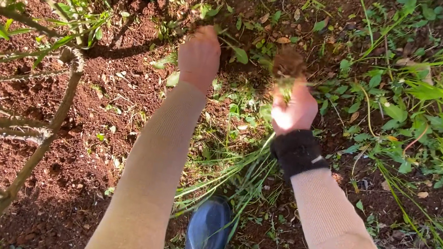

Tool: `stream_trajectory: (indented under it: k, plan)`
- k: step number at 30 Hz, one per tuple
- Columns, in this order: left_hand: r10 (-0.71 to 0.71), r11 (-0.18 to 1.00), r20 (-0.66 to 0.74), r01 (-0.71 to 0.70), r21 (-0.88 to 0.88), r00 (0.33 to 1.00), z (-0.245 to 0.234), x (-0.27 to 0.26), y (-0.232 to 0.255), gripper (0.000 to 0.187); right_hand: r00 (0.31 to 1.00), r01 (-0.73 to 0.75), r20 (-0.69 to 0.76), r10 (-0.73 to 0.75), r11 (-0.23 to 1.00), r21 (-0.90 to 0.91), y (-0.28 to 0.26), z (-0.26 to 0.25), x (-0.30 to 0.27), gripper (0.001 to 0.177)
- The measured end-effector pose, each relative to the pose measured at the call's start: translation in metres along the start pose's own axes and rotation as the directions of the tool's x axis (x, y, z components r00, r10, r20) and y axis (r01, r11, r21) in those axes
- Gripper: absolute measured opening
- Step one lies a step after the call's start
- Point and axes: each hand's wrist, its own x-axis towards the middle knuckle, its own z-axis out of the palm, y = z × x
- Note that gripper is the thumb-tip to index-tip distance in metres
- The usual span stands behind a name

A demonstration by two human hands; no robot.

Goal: The person repeatedly pulls weeds by hand from a garden bed near a concrete wall and paved area. They gather the removed weeds into small piles and move them aside, continuing to clear the soil surface throughout the clip.

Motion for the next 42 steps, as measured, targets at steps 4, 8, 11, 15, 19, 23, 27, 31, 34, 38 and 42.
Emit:
stream_trajectory:
  k: [4, 8, 11, 15, 19, 23, 27, 31, 34, 38, 42]
  plan:
    - [-0.03, 0.972, -0.005, 0.028, -0.235, 1.0, 0.02, -0.001, -0.018, 0.026, 0.943, 0.118, 0.334, 0.009, 0.926, -0.359, -0.066, 0.013, 0.058, 0.045]
    - [-0.094, 0.593, 0.37, 0.351, -0.725, 0.924, -0.024, -0.05, -0.017, 0.021, 0.803, 0.432, 0.594, 0.044, 0.642, -0.633, -0.088, 0.026, 0.094, 0.072]
    - [-0.086, 0.462, 0.437, 0.424, -0.779, 0.895, 0.019, -0.095, -0.021, 0.022, 0.833, 0.486, 0.549, -0.068, 0.562, -0.669, -0.059, 0.029, 0.097, 0.038]
    - [-0.113, 0.581, 0.233, 0.255, -0.773, 0.966, -0.004, -0.112, 0.002, 0.042, 0.851, 0.383, 0.526, 0.009, 0.675, -0.631, -0.05, 0.018, 0.108, 0.016]
    - [0.038, 0.85, 0.532, 0.252, -0.463, 0.846, -0.036, -0.107, 0.05, 0.087, 0.836, 0.158, 0.517, 0.183, 0.823, -0.546, -0.019, 0.015, 0.058, 0.033]
    - [0.074, 0.915, 0.304, 0.057, -0.4, 0.95, -0.031, -0.129, 0.066, 0.058, 0.888, -0.109, 0.354, 0.295, 0.881, -0.46, 0.008, -0.03, 0.016, 0.037]
    - [0.146, 0.853, 0.303, 0.035, -0.521, 0.942, -0.015, -0.128, 0.083, 0.045, 0.964, -0.175, 0.117, 0.238, 0.903, -0.393, 0.036, -0.066, -0.021, 0.046]
    - [0.012, 0.37, 0.413, 0.38, -0.848, 0.911, 0.012, -0.165, 0.101, 0.038, 0.965, -0.178, 0.094, 0.243, 0.878, -0.445, -0.01, -0.058, -0.034, 0.047]
    - [-0.168, 0.199, 0.439, 0.466, -0.862, 0.883, -0.005, -0.196, 0.104, 0.042, 0.941, -0.007, 0.269, 0.207, 0.803, -0.596, -0.063, -0.049, -0.041, 0.053]
    - [-0.498, 0.365, 0.099, 0.312, -0.877, 0.862, 0.101, -0.188, 0.108, 0.039, 0.905, 0.331, 0.421, -0.056, 0.714, -0.617, 0.011, 0.032, -0.087, 0.029]
    - [-0.392, -0.347, 0.784, 0.712, -0.61, 0.481, -0.002, -0.167, 0.139, 0.038, 0.977, 0.039, 0.202, 0.071, 0.869, -0.493, 0.004, 0.028, -0.082, 0.016]
